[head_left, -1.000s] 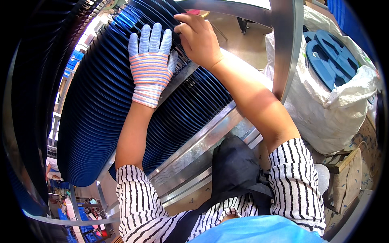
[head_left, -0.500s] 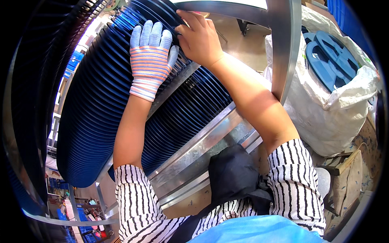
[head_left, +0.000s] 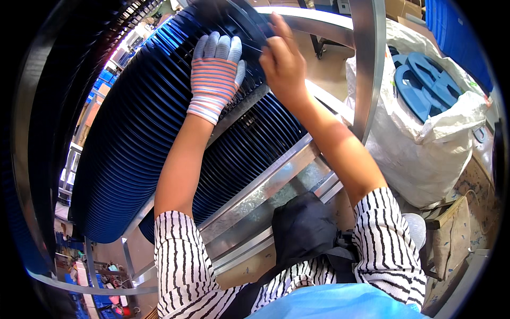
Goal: The person repeatedly picks up blue plastic fan-like parts from a metal rack and stacks them into a white sack. The person handles the parts one at a time, placing them into the sack and occasionally adjusting the stack.
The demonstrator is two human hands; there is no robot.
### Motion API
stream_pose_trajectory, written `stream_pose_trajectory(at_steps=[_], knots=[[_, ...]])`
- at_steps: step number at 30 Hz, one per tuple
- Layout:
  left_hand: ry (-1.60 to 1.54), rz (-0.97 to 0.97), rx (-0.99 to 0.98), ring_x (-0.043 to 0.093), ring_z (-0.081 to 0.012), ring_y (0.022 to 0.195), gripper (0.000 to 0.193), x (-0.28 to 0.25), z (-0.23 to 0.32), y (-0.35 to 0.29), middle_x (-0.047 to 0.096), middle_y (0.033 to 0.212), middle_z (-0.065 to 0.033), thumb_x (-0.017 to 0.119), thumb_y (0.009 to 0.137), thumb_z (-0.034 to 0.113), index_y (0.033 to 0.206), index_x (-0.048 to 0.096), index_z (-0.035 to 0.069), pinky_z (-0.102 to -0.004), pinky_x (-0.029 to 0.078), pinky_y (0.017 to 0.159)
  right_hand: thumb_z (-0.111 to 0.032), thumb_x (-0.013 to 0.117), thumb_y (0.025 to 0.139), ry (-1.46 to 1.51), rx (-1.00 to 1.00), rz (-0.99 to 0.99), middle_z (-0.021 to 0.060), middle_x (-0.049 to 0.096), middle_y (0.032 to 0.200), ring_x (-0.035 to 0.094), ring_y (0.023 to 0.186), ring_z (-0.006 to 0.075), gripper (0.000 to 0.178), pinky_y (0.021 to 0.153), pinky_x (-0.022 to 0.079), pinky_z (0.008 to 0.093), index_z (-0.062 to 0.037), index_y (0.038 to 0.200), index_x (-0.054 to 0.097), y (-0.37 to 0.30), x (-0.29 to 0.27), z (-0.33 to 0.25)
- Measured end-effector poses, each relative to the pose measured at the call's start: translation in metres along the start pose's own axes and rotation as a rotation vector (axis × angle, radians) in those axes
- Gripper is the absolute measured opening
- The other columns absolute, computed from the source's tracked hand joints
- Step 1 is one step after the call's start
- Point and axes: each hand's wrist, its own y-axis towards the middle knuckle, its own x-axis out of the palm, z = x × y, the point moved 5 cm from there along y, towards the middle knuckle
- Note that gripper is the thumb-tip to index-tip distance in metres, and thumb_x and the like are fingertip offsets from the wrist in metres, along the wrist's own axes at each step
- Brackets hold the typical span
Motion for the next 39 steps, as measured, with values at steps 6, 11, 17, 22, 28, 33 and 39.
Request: stream_pose_trajectory(at_steps=[6, 11, 17, 22, 28, 33, 39], knots=[[0.033, 0.066, -0.026, 0.050, -0.0283, 0.114, 0.044, 0.012, -0.001, -0.006, 0.056, 0.107, -0.0101, 0.065, 0.078, 0.036, 0.111, 0.058, 0.008, -0.0451, 0.031, 0.106, 0.004, 0.060, 0.081, 0.053, -0.038, 0.002, 0.0217, 0.057, 0.125, 0.064, 0.098, 0.0338, 0.009, 0.080, 0.052, 0.0336, 0.0026, 0.089, 0.058, 0.019, -0.076, -0.062], [0.036, 0.062, -0.022, 0.049, -0.0261, 0.115, 0.042, 0.007, -0.003, -0.004, 0.057, 0.109, -0.0082, 0.065, 0.079, 0.038, 0.111, 0.059, 0.011, -0.0437, 0.029, 0.107, 0.008, 0.064, 0.071, 0.100, 0.102, -0.050, 0.0184, 0.066, 0.101, 0.066, 0.087, 0.0261, 0.017, 0.074, 0.053, 0.0299, 0.0026, 0.087, 0.061, 0.019, -0.121, -0.095], [-0.008, 0.075, -0.041, 0.052, -0.0285, 0.115, 0.042, 0.007, -0.002, -0.002, 0.060, 0.110, -0.0103, 0.066, 0.078, 0.032, 0.112, 0.060, 0.008, -0.0437, 0.035, 0.105, -0.028, 0.056, 0.091, 0.527, 0.315, -0.073, 0.0169, 0.060, 0.111, 0.057, 0.085, 0.0169, 0.051, 0.077, 0.045, 0.0263, 0.0002, 0.131, 0.042, 0.028, -0.139, -0.107], [-0.050, 0.047, -0.039, 0.051, -0.0305, 0.117, 0.044, 0.005, -0.004, -0.004, 0.060, 0.114, -0.0117, 0.066, 0.079, 0.032, 0.115, 0.060, 0.008, -0.0457, 0.034, 0.106, -0.048, 0.049, 0.094, 0.570, 0.553, -0.273, 0.0101, 0.062, 0.100, 0.054, 0.080, 0.0110, 0.070, 0.069, 0.042, 0.0214, 0.0031, 0.140, 0.034, 0.034, -0.163, -0.109], [-0.011, -0.029, -0.074, 0.044, -0.0291, 0.123, 0.046, 0.007, -0.003, -0.005, 0.052, 0.119, -0.0102, 0.059, 0.081, 0.037, 0.118, 0.056, 0.010, -0.0466, 0.026, 0.110, -0.077, 0.038, 0.084, 0.521, 0.716, -0.270, 0.0026, 0.052, 0.089, 0.040, 0.065, 0.0100, 0.086, 0.076, 0.036, 0.0302, 0.0022, 0.113, 0.056, 0.022, -0.214, -0.106], [0.125, -0.206, -0.103, 0.042, -0.0285, 0.130, 0.043, 0.014, -0.002, -0.001, 0.059, 0.127, -0.0113, 0.046, 0.089, 0.040, 0.114, 0.065, 0.010, -0.0486, 0.019, 0.113, -0.073, 0.052, 0.080, 0.762, 0.578, -0.300, 0.0045, 0.053, 0.080, 0.042, 0.063, 0.0125, 0.071, 0.072, 0.036, 0.0329, -0.0043, 0.097, 0.059, 0.020, -0.240, -0.100], [-0.070, -0.096, -0.090, 0.032, -0.0283, 0.138, 0.040, 0.018, -0.009, 0.004, 0.046, 0.142, -0.0108, 0.043, 0.091, 0.041, 0.118, 0.062, 0.018, -0.0488, 0.016, 0.114, -0.063, 0.080, 0.058, 0.537, -0.044, -0.682, 0.0020, 0.060, 0.073, 0.050, 0.059, 0.0172, 0.068, 0.066, 0.039, 0.0337, -0.0048, 0.087, 0.061, 0.036, -0.234, -0.118]])
